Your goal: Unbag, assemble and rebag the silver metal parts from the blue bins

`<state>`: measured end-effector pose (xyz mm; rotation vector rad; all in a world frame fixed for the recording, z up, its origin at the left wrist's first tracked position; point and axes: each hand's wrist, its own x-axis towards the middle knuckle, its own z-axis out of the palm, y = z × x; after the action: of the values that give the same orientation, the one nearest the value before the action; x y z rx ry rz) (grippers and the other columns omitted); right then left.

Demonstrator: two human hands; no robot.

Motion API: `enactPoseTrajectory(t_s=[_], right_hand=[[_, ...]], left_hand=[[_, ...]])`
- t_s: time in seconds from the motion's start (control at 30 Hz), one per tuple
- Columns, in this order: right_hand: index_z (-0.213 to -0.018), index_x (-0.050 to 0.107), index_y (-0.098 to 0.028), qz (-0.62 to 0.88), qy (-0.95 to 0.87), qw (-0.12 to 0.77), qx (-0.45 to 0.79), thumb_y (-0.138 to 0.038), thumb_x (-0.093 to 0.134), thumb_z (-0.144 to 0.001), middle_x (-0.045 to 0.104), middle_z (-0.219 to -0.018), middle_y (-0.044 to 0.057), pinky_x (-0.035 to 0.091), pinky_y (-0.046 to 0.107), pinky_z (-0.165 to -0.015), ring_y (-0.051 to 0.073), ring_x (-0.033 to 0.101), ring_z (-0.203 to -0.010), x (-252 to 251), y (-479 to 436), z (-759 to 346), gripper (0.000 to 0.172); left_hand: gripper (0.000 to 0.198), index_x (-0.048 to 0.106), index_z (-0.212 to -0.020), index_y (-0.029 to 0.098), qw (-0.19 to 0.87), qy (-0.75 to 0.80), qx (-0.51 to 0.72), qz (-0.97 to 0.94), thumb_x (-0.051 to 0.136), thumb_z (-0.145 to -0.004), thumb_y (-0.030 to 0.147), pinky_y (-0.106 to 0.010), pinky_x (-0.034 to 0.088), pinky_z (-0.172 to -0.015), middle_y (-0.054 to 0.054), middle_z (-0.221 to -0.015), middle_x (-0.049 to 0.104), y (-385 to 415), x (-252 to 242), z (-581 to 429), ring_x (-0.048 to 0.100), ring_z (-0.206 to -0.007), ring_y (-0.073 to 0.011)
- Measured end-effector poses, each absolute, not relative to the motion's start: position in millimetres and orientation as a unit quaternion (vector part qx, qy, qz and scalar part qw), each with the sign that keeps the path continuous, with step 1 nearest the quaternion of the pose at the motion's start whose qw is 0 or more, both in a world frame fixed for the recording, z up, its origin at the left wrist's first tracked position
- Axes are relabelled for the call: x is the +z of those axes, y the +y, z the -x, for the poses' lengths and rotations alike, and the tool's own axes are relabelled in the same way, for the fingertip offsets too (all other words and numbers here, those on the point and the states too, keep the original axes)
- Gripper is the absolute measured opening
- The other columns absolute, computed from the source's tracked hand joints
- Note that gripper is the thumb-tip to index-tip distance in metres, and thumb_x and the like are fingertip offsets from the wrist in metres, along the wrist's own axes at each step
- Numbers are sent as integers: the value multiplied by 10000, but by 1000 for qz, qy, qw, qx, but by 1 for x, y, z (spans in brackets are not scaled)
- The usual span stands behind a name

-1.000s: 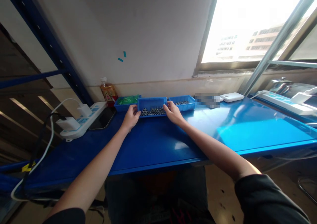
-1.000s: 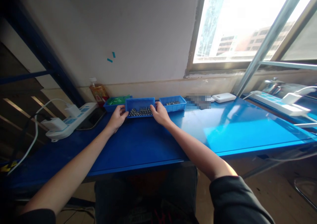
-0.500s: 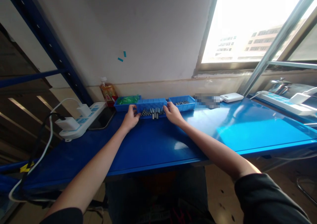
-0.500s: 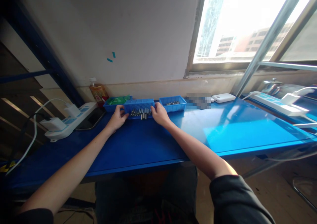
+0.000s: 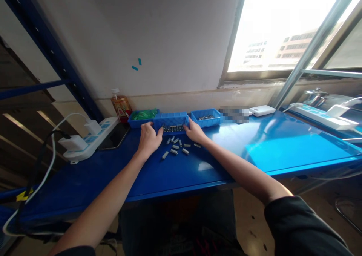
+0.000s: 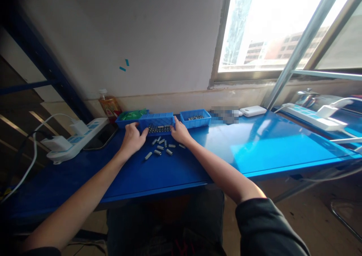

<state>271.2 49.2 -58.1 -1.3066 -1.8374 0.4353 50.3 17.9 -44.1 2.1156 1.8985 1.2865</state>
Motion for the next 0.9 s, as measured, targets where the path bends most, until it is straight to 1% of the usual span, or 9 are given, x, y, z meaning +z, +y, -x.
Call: enactPoseTrajectory(t_s=[0.07, 0.13, 0.17, 0.23, 0.33, 0.5, 0.6, 0.73, 0.9], right_hand=[[-1375, 406, -160, 517, -728, 413, 178, -255, 477, -867, 587, -1245, 125, 396, 429, -1022, 271, 533, -1166, -58, 49, -271, 522], [-1356, 428, -157, 520, -724, 416, 181, -248, 485, -864, 590, -1239, 133, 394, 439, -1025, 275, 537, -1161, -59, 50, -270, 504], [-1340, 444, -154, 521, -722, 418, 181, -243, 488, -861, 593, -1230, 138, 398, 443, -1020, 279, 542, -1154, -59, 50, -270, 488], [-1308, 468, -151, 519, -724, 420, 175, -230, 486, -858, 601, -1211, 146, 412, 451, -1001, 287, 551, -1138, -60, 51, -270, 457], [-1298, 464, -147, 511, -734, 414, 167, -214, 472, -858, 593, -1220, 152, 414, 453, -994, 286, 544, -1144, -61, 52, -270, 445], [-1334, 417, -124, 502, -743, 411, 167, -220, 463, -864, 548, -1282, 173, 392, 452, -1016, 284, 508, -1191, -63, 54, -271, 482], [-1323, 425, -115, 506, -741, 408, 171, -215, 457, -864, 539, -1289, 181, 387, 445, -1022, 287, 502, -1200, -63, 55, -271, 471], [-1327, 417, -96, 507, -740, 404, 182, -210, 455, -866, 526, -1305, 193, 383, 449, -1023, 292, 487, -1218, -61, 54, -271, 476], [-1309, 437, -125, 495, -740, 413, 189, -199, 460, -865, 548, -1287, 169, 388, 441, -1015, 271, 494, -1209, -58, 52, -271, 451]], left_hand=[[353, 489, -1109, 115, -57, 558, 440, -701, 532, -859, 360, -416, 473, -897, -172, -1115, 528, 4, -35, -61, 548, -1058, -294], [198, 537, -1031, 157, -58, 492, 408, -767, 436, -914, 281, -376, 467, -900, -113, -1022, 568, -1, -29, -74, 565, -984, -242], [183, 564, -990, 170, -53, 459, 370, -806, 415, -921, 252, -371, 455, -917, -103, -1008, 580, 1, -27, -81, 559, -991, -240], [200, 592, -1008, 165, -42, 438, 293, -849, 423, -902, 189, -382, 436, -945, -119, -1054, 590, 12, -26, -94, 547, -1034, -261], [273, 597, -1074, 135, -23, 482, 199, -853, 488, -826, 96, -400, 434, -949, -160, -1083, 604, 37, -28, -107, 565, -1048, -296], [206, 621, -985, 123, -17, 504, 179, -845, 523, -806, 95, -444, 443, -921, -196, -1083, 609, 54, -28, -113, 570, -1067, -354], [223, 599, -1025, 110, -25, 515, 173, -839, 529, -814, 111, -469, 439, -913, -214, -1097, 601, 52, -28, -117, 558, -1090, -378], [221, 599, -1017, 108, -17, 514, 161, -842, 518, -812, 96, -455, 458, -880, -220, -1093, 603, 57, -27, -124, 591, -1045, -373], [174, 613, -934, 142, 10, 488, 160, -858, 531, -791, 86, -380, 483, -847, -173, -1011, 627, 66, -24, -123, 635, -943, -316]])
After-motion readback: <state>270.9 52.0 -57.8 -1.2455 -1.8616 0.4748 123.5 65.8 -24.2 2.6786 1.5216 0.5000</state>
